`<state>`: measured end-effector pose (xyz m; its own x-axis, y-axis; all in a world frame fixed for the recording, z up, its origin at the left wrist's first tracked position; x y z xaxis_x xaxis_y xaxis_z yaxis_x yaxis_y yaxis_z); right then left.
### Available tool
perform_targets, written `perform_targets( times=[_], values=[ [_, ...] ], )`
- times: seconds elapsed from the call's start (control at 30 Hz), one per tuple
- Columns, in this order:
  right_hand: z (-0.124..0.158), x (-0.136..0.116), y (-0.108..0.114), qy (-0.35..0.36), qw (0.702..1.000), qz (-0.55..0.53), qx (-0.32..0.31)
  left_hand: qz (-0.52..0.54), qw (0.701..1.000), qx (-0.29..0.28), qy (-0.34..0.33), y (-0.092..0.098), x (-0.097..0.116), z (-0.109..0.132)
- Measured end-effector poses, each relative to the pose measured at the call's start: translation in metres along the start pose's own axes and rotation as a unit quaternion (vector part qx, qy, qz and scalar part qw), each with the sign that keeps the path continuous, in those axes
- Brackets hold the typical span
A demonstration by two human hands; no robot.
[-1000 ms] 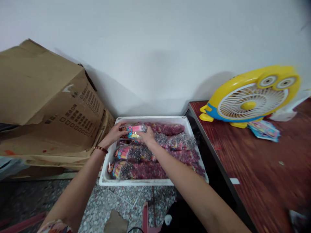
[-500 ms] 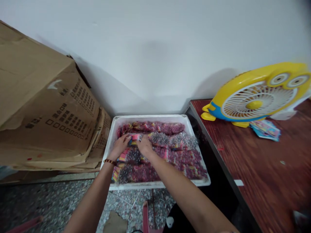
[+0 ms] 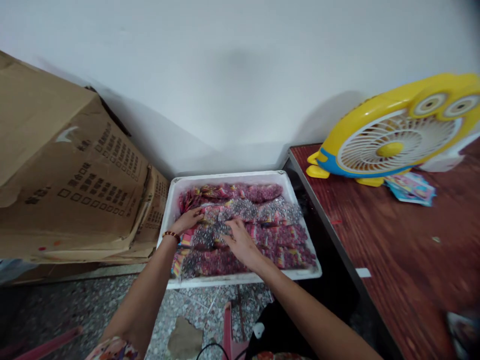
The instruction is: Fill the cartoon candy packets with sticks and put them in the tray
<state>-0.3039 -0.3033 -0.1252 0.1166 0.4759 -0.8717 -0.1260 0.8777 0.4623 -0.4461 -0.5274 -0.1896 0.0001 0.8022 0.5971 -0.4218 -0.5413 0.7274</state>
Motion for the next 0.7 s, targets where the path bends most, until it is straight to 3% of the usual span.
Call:
perform_targets(
  times=[0.13,0.27,0.43,0.57,0.7],
  values=[
    [0.081,0.037,0.038,-0.003,0.996,-0.06,0.065,-0.002,1.0,0.019,-0.002,0.007,-0.001,0.01],
    [0.142,0.06,0.057,-0.032,0.992,-0.087,0.083,-0.02,0.999,0.045,-0.016,0.015,0.015,0.002],
    [0.169,0.059,0.069,-0.039,0.993,-0.088,0.07,-0.023,0.999,0.015,-0.047,0.015,0.043,0.001],
    [0.181,0.063,0.083,-0.034,0.99,-0.1,0.098,-0.033,0.999,-0.009,-0.035,0.008,0.041,0.023],
    [0.198,0.076,0.088,-0.053,0.983,-0.13,0.122,-0.066,0.998,0.016,-0.018,0.008,0.04,0.039]
  ],
)
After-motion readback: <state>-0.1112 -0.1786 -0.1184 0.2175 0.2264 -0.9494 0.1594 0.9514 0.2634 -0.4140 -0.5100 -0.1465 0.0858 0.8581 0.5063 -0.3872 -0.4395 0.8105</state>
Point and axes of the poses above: each hand's wrist, its own z-axis away from the middle knuckle, its own y-axis out of the back of the hand, x = y × z, the point moved 2 cm from there along -z, towards the middle knuckle, and after that the axes turned 3 degrees about x, right-handed, at the moved point
